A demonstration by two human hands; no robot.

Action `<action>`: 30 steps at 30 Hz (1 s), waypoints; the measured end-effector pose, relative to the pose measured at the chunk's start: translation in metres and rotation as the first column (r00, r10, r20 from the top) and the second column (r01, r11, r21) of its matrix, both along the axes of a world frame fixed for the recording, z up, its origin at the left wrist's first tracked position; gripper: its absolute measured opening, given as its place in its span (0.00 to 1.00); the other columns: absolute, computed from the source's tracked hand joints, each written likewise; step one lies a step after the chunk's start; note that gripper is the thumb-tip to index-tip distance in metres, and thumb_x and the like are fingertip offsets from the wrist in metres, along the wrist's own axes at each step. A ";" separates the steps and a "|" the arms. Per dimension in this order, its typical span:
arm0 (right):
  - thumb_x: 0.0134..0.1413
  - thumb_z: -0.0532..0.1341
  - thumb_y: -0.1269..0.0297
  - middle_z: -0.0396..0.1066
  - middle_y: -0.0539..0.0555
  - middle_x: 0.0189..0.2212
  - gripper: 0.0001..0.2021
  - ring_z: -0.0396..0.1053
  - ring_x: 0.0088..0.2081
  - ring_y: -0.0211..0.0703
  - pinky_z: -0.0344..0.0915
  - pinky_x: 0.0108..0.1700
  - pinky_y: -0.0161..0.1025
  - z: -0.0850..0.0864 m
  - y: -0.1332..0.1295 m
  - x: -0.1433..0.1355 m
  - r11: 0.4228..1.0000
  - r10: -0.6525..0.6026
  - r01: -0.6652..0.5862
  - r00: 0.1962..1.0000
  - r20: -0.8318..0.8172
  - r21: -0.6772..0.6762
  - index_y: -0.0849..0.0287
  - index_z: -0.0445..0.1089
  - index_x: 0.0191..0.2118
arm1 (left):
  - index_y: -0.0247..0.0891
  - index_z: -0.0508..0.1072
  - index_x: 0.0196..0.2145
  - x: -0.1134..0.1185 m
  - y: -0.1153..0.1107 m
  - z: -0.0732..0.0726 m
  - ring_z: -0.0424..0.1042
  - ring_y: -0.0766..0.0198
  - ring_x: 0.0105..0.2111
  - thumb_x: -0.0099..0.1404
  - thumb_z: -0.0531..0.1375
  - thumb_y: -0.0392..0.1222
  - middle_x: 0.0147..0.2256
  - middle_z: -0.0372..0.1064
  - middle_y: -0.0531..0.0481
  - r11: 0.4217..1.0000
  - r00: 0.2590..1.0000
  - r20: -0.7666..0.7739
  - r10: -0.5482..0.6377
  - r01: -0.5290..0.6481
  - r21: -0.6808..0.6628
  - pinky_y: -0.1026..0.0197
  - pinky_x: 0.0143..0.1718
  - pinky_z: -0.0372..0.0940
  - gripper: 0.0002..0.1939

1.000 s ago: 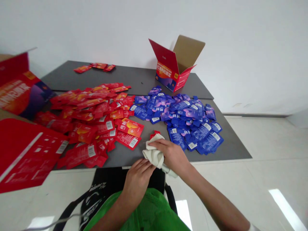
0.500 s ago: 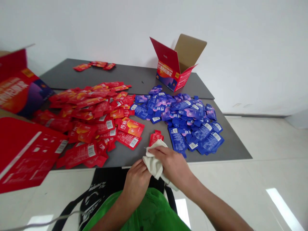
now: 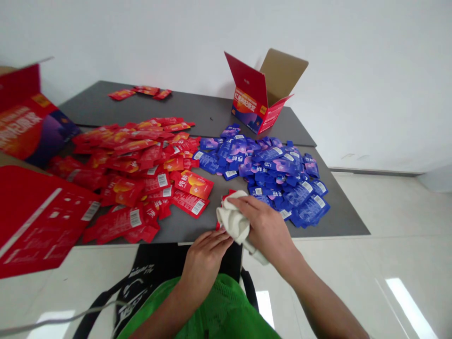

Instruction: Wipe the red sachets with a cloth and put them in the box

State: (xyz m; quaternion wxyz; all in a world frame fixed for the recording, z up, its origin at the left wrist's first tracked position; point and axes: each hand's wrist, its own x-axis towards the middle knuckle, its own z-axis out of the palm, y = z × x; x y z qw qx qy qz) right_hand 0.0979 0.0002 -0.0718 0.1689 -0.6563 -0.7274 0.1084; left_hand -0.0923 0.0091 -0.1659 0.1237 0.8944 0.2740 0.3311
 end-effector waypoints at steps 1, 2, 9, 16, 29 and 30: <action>0.63 0.61 0.77 0.74 0.52 0.57 0.25 0.75 0.52 0.47 0.73 0.52 0.39 -0.002 -0.011 -0.006 0.998 0.030 -0.030 1.000 -0.006 -0.055 0.50 0.69 0.63 | 0.36 0.81 0.34 0.000 0.000 0.001 0.81 0.57 0.37 0.71 0.55 0.24 0.35 0.81 0.47 1.000 1.000 -0.017 0.007 -0.007 0.000 0.52 0.47 0.75 0.16; 0.63 0.61 0.78 0.74 0.52 0.57 0.26 0.76 0.52 0.48 0.74 0.51 0.40 -0.005 -0.018 -0.010 0.993 0.045 -0.046 0.999 -0.011 -0.109 0.50 0.70 0.63 | 0.35 0.79 0.30 0.000 0.000 0.001 0.79 0.57 0.34 0.70 0.56 0.24 0.31 0.79 0.47 1.000 0.999 -0.032 0.010 -0.010 -0.004 0.51 0.46 0.75 0.16; 0.61 0.60 0.76 0.73 0.53 0.59 0.26 0.76 0.54 0.50 0.73 0.51 0.38 -0.028 0.030 0.005 0.996 -0.040 0.038 0.999 -0.023 -0.083 0.51 0.70 0.63 | 0.37 0.80 0.49 -0.001 0.002 -0.002 0.80 0.57 0.49 0.74 0.53 0.26 0.49 0.81 0.48 0.999 0.999 0.019 -0.040 0.040 -0.019 0.52 0.52 0.73 0.17; 0.57 0.55 0.81 0.73 0.55 0.57 0.30 0.75 0.53 0.50 0.71 0.53 0.41 -0.011 0.039 0.024 0.984 -0.151 0.157 0.986 -0.064 0.085 0.55 0.70 0.63 | 0.37 0.78 0.49 0.000 0.003 0.004 0.80 0.57 0.50 0.77 0.55 0.32 0.50 0.80 0.47 0.998 0.998 0.030 -0.051 0.052 -0.044 0.51 0.51 0.73 0.12; 0.60 0.63 0.64 0.79 0.55 0.52 0.21 0.79 0.52 0.49 0.75 0.54 0.39 -0.063 -0.095 0.014 0.809 -0.293 0.527 0.747 -0.596 0.262 0.50 0.74 0.59 | 0.29 0.64 0.66 0.039 0.005 0.009 0.67 0.39 0.63 0.55 0.77 0.44 0.65 0.64 0.32 0.972 0.932 -0.287 0.220 -0.234 -0.014 0.42 0.60 0.69 0.47; 0.60 0.63 0.63 0.80 0.55 0.52 0.20 0.79 0.51 0.49 0.75 0.54 0.38 -0.064 -0.099 0.013 0.803 -0.300 0.540 0.732 -0.612 0.252 0.51 0.75 0.58 | 0.29 0.65 0.66 0.040 0.007 0.009 0.68 0.40 0.63 0.54 0.77 0.44 0.65 0.65 0.31 0.969 0.921 -0.314 0.231 -0.247 -0.013 0.43 0.60 0.70 0.47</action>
